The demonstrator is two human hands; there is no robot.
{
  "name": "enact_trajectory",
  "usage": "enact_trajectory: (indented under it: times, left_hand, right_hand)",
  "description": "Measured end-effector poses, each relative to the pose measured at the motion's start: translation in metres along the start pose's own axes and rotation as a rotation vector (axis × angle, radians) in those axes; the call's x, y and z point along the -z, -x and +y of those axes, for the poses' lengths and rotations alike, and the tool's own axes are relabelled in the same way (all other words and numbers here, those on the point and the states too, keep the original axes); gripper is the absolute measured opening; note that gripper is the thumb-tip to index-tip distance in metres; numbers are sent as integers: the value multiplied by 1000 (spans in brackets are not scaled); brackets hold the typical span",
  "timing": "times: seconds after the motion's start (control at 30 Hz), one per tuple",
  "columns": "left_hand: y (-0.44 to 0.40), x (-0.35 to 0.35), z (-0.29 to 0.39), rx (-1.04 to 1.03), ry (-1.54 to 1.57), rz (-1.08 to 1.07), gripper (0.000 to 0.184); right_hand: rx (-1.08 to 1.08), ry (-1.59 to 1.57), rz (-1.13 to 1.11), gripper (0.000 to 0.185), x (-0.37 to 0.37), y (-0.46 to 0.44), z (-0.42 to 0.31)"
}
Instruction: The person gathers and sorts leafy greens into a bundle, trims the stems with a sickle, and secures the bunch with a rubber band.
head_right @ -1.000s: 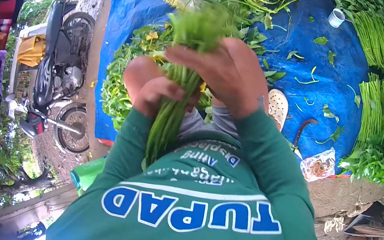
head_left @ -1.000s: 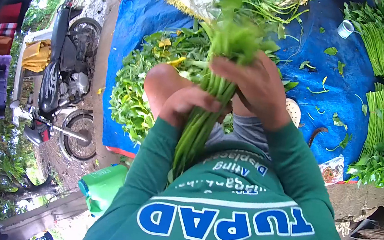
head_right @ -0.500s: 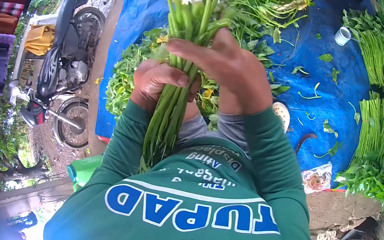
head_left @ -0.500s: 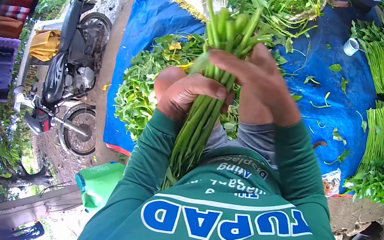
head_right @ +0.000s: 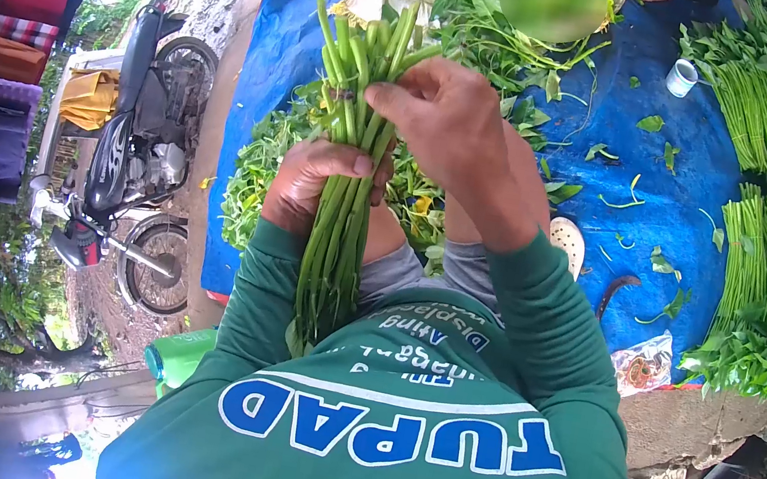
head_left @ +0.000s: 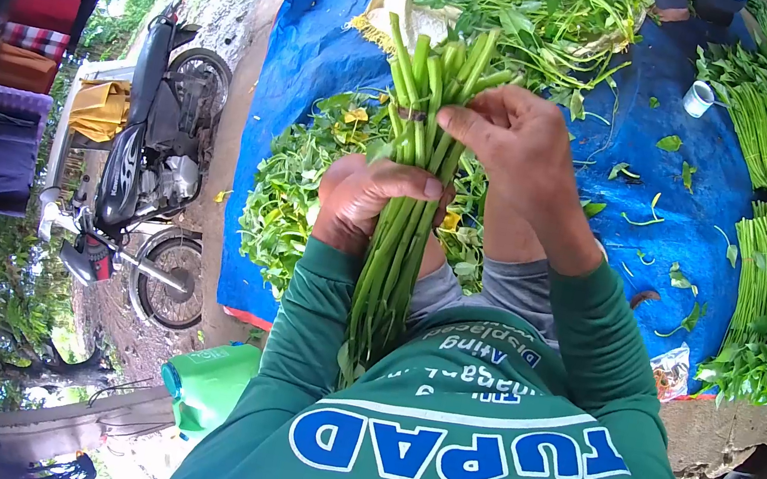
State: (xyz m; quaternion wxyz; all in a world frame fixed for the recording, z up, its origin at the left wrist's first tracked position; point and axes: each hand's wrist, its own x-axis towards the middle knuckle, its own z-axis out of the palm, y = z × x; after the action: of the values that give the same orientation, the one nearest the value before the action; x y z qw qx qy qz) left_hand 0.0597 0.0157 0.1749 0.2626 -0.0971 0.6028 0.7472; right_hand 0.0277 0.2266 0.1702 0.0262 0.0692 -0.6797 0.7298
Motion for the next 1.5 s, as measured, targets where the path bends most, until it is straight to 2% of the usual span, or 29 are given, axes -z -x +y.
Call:
enact_trajectory:
  times: [0.1,0.2,0.23,0.33,0.37,0.47,0.5,0.63,0.73,0.83,0.93,1.03,1.13,1.17,1.27,1.3,1.4,1.43,1.5]
  left_hand:
    - [-3,4,-2,41,45,-25,49]
    - [2,-1,-3,6,53,-31,40]
    - [2,-5,-6,-1,71,-52,42]
    - [-3,-4,3,-39,127,-94,49]
    - [-3,7,2,-35,161,-98,50]
    - [-3,23,0,-62,216,-81,52]
    - [-4,25,0,-62,194,-66,52]
    - [-5,9,-2,-76,125,-18,56]
    - [-7,19,-4,-69,178,-20,58]
    - [-6,17,2,-95,172,-15,61]
    - [-3,3,4,-124,201,42,60]
    - [-6,14,0,-107,184,-40,54]
    - [3,5,0,-118,38,-11,51]
    - [-2,14,-6,-107,-20,32,53]
    - [2,20,-5,-192,105,-29,57]
    - [5,19,0,-163,159,-67,62]
    - [7,31,-1,-161,207,-160,64]
    - [5,32,-2,-174,196,-166,66]
    - [4,29,-3,-195,162,-148,64]
  right_hand:
    - [-43,-78,-14,18,0,-8,5]
    - [138,-73,-50,22,-13,-7,1]
    - [144,-3,-60,22,-18,-12,-2]
    - [82,-200,8,25,-17,-19,-18]
    - [291,-66,201,19,-13,-24,-3]
    - [-58,-183,-100,24,3,-11,11]
    - [-266,-87,-137,33,3,1,2]
    - [-227,-213,-226,40,-4,-2,2]
    - [-210,-274,-112,31,-7,2,3]
    - [-338,-168,-103,33,-5,13,-17]
    - [-297,-277,-54,27,-15,16,-10]
    - [-130,-347,-129,19,-21,10,4]
    - [396,-37,5,24,-41,-13,37]
    - [493,82,-6,30,-40,-15,35]
    - [310,-98,-40,21,-27,-11,6]
    - [288,-210,112,24,-25,-17,6]
    - [1,-214,-17,31,-11,-15,2]
    - [-155,-189,-183,32,-6,-10,-16]
    - [-187,-284,-175,30,-18,-10,-1]
